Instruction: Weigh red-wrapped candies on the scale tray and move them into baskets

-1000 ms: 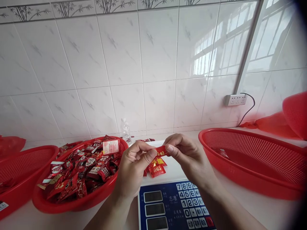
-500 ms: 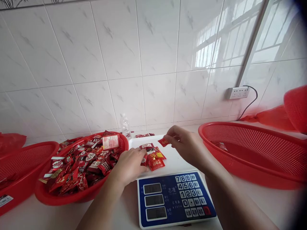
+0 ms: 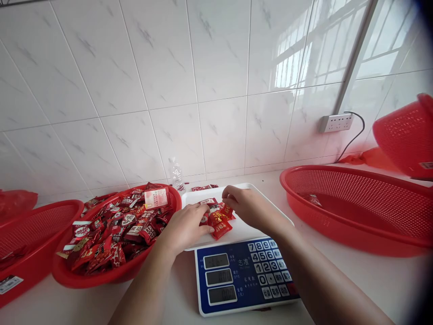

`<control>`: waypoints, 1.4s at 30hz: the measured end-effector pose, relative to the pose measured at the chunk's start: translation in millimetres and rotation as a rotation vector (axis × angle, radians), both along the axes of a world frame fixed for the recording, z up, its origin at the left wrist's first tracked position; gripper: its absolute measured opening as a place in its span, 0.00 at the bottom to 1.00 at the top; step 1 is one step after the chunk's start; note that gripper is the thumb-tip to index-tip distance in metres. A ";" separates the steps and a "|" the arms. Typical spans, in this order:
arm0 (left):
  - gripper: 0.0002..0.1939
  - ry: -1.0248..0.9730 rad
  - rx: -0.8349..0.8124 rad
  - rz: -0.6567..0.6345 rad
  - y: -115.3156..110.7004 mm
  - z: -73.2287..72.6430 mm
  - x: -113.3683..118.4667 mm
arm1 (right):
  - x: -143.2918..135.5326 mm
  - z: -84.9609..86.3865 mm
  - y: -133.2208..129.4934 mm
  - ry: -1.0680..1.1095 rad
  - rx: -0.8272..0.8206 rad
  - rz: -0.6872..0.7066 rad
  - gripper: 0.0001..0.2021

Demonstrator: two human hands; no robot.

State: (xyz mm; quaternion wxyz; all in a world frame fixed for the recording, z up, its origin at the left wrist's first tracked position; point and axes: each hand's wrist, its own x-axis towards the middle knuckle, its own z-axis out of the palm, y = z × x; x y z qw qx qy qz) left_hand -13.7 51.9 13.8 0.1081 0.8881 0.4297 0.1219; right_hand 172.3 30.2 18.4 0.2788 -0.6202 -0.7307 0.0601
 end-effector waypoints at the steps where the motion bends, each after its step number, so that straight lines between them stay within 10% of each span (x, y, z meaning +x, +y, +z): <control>1: 0.11 -0.029 0.004 -0.018 -0.7 -0.6 0.8 | 3.2 1.1 -0.9 0.010 0.014 -0.005 0.09; 16: 0.05 0.008 0.210 -0.150 -7.4 -19.7 25.3 | 11.3 1.2 -2.7 0.032 0.118 0.001 0.10; 26: 0.15 -0.144 0.417 0.089 10.6 -16.0 19.4 | 16.6 2.1 -3.0 0.133 0.137 -0.001 0.09; 42: 0.10 -0.119 0.137 0.017 20.8 -23.6 13.3 | -1.7 5.8 -4.8 -0.052 -0.081 0.037 0.15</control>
